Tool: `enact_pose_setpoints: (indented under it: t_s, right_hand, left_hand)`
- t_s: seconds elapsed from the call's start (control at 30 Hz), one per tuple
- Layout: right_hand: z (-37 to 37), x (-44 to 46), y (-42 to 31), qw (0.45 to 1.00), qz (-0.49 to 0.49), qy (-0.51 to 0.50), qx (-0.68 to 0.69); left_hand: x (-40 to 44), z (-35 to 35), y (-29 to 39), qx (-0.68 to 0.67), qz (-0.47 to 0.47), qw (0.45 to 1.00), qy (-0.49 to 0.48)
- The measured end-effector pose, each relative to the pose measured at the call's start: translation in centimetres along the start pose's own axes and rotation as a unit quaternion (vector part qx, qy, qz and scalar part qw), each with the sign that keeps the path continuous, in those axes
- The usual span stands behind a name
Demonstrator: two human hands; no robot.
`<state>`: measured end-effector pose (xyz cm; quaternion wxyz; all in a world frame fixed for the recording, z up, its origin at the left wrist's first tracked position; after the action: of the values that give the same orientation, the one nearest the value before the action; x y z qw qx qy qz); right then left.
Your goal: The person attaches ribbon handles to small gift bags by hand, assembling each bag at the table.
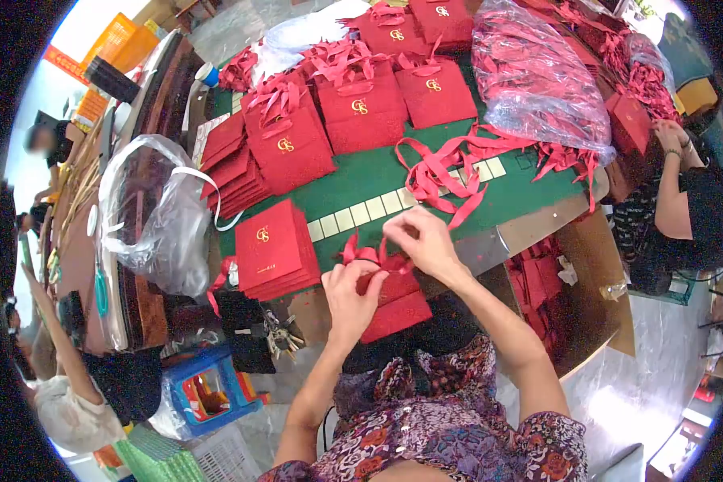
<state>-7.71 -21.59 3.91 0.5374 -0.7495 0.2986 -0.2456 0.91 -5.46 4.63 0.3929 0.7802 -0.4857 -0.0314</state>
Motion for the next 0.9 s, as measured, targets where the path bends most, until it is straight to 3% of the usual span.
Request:
enact_pose_setpoints:
  t_s: [0.1, 0.17, 0.2, 0.23, 0.33, 0.37, 0.47, 0.5, 0.6, 0.7, 0.83, 0.9]
  right_hand:
    - [-2.3, -1.9, -0.7, 0.993, 0.008, 0.074, 0.095]
    - [-3.7, -4.3, 0.0, 0.993, 0.022, 0.080, 0.084]
    - [-3.7, -5.5, 0.8, 0.987, 0.104, 0.028, 0.119]
    - [-3.5, -6.5, 1.5, 0.971, 0.185, -0.024, 0.152]
    - [-1.9, -7.5, 3.1, 0.897, 0.278, -0.101, 0.328]
    - [-1.5, -7.0, 3.9, 0.897, 0.278, -0.100, 0.329]
    - [-0.6, -4.4, 3.7, 0.775, 0.265, -0.046, 0.571]
    - [-0.7, -4.2, 4.2, 0.775, 0.264, -0.048, 0.572]
    - [-2.6, -3.7, 4.2, 0.829, 0.103, 0.184, 0.517]
    - [-4.6, -5.0, -0.4, 0.857, -0.022, 0.243, 0.454]
    - [-5.5, -6.8, -4.2, 0.895, -0.091, 0.283, 0.332]
    - [-4.9, -8.2, -4.3, 0.971, -0.033, 0.186, 0.149]
  left_hand:
    - [0.8, 0.2, -1.2, -0.012, -0.039, 0.999, 0.001]
    - [1.0, 0.4, -2.4, 0.002, -0.073, 0.997, -0.005]
    - [1.2, 0.4, -2.5, -0.008, -0.084, 0.996, -0.003]
    - [1.5, 0.2, -2.5, -0.010, -0.080, 0.997, -0.004]
    - [1.9, 0.1, -2.6, -0.075, -0.103, 0.992, 0.017]
    - [1.9, 0.3, -2.7, -0.074, -0.102, 0.992, 0.016]
    - [1.9, 0.5, -2.5, -0.116, -0.096, 0.989, -0.006]
    - [1.8, 0.5, -2.5, -0.115, -0.096, 0.989, -0.005]
    - [1.7, 1.0, -3.0, -0.026, -0.081, 0.996, 0.001]
    - [2.0, 1.9, -2.9, 0.010, -0.067, 0.998, -0.006]
    - [2.8, 2.9, -2.9, -0.004, -0.063, 0.998, 0.001]
    - [2.4, 2.3, -1.8, -0.017, -0.047, 0.998, 0.037]
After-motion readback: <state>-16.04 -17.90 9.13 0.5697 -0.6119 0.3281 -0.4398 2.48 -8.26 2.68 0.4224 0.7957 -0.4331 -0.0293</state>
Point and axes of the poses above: each hand's wrist, its own x-axis towards the middle knuckle, its own z-axis out of the palm, y = z × x, the point moved 3 cm from there along x, towards the middle knuckle, and after that the axes turned 1 degree about x, right-handed, at the moved point
